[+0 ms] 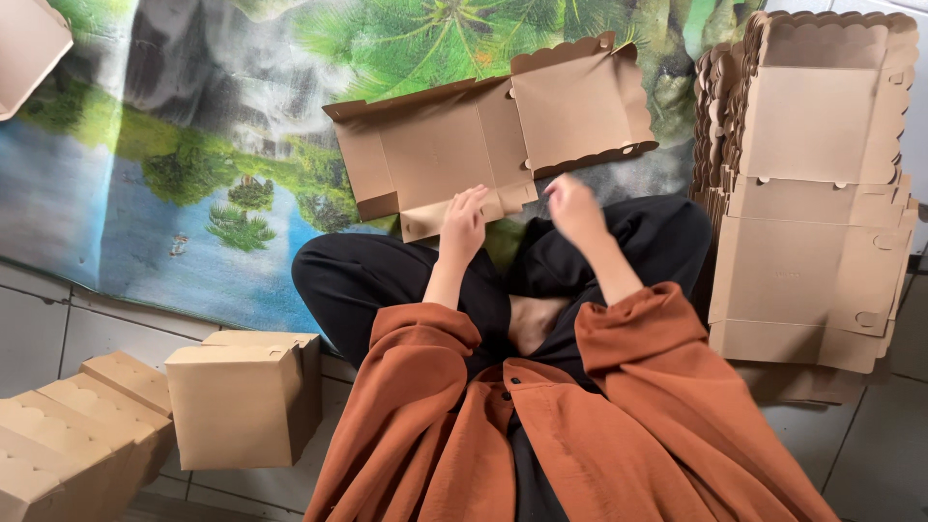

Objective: The person assembles a flat-packed cardboard box by folding the side flaps, inserting tabs into slots, and securing the top flaps. The process is performed by hand without tools.

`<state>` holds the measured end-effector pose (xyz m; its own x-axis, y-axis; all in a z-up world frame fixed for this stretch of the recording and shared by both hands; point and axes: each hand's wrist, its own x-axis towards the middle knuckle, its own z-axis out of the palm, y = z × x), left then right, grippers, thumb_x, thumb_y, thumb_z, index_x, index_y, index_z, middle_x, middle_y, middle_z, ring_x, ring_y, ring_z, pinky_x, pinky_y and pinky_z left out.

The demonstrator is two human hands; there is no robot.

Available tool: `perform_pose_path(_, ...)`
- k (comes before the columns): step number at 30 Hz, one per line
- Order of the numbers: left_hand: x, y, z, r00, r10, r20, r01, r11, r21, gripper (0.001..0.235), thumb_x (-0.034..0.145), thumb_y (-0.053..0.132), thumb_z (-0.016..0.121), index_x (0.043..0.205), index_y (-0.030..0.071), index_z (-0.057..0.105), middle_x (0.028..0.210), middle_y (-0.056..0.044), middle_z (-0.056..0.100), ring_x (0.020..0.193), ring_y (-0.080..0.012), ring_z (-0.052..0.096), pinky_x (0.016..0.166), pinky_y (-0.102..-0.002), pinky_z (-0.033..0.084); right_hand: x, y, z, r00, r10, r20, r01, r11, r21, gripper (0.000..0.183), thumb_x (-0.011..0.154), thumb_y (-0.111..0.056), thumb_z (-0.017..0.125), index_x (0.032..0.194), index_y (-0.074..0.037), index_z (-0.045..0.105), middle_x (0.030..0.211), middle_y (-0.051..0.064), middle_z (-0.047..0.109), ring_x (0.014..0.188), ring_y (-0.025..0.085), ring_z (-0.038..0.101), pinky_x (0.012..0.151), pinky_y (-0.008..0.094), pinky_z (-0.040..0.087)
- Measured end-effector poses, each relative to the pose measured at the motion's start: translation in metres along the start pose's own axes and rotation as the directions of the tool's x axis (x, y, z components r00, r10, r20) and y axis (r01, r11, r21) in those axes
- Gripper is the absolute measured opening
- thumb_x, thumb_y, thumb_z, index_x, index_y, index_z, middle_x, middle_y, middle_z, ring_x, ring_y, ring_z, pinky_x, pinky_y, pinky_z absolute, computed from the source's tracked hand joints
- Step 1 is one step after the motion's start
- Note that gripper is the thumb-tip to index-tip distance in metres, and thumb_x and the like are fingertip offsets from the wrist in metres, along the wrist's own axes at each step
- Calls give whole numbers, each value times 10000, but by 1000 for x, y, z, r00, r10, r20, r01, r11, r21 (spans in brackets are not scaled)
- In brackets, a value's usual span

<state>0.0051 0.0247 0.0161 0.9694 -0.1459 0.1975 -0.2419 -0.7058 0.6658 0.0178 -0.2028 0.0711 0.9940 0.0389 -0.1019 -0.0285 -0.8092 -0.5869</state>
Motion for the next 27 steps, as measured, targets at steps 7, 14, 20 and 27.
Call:
perform_pose_path(7, -10, -15, 29, 977, -93, 190, 41, 964, 261, 445, 902, 166, 492, 1346, 140, 516, 1399, -21, 482, 1301, -254, 437, 1115, -453, 331, -34, -32, 35, 910, -53, 412, 192, 933, -305, 426, 881, -16, 407, 1292, -64, 507, 1218, 132, 552, 1089, 316, 574, 817, 404, 511)
perform_pose_path(14, -10, -36, 49, 983, -127, 135, 87, 960, 266, 363, 977, 372, 437, 1287, 237, 569, 1304, 70, 553, 1249, -181, 488, 1081, -405, 382, -11, -6, 59, 968, -221, 122, 232, 969, -80, 387, 892, 66, 392, 1255, -8, 503, 1283, 155, 480, 1254, 302, 441, 1003, 355, 432)
perform_pose_path(20, -12, -21, 32, 955, -96, 282, -17, 928, 372, 535, 881, 492, 548, 1386, 351, 443, 1411, 79, 457, 1314, -229, 430, 1112, -461, 349, 13, -11, 62, 976, -209, 68, 213, 975, -60, 455, 877, 83, 356, 1310, -33, 428, 1294, 129, 427, 1213, 291, 469, 1036, 364, 408)
perform_pose_path(27, -6, -3, 17, 938, -119, 325, -41, 894, 445, 742, 782, 509, 675, 1435, 361, 357, 1485, 78, 339, 1341, -235, 387, 1128, -454, 328, 12, -10, 79, 939, -228, 256, 274, 948, -161, 690, 822, 152, 374, 1479, -51, 318, 1511, 162, 328, 1390, 313, 310, 1111, 521, 263)
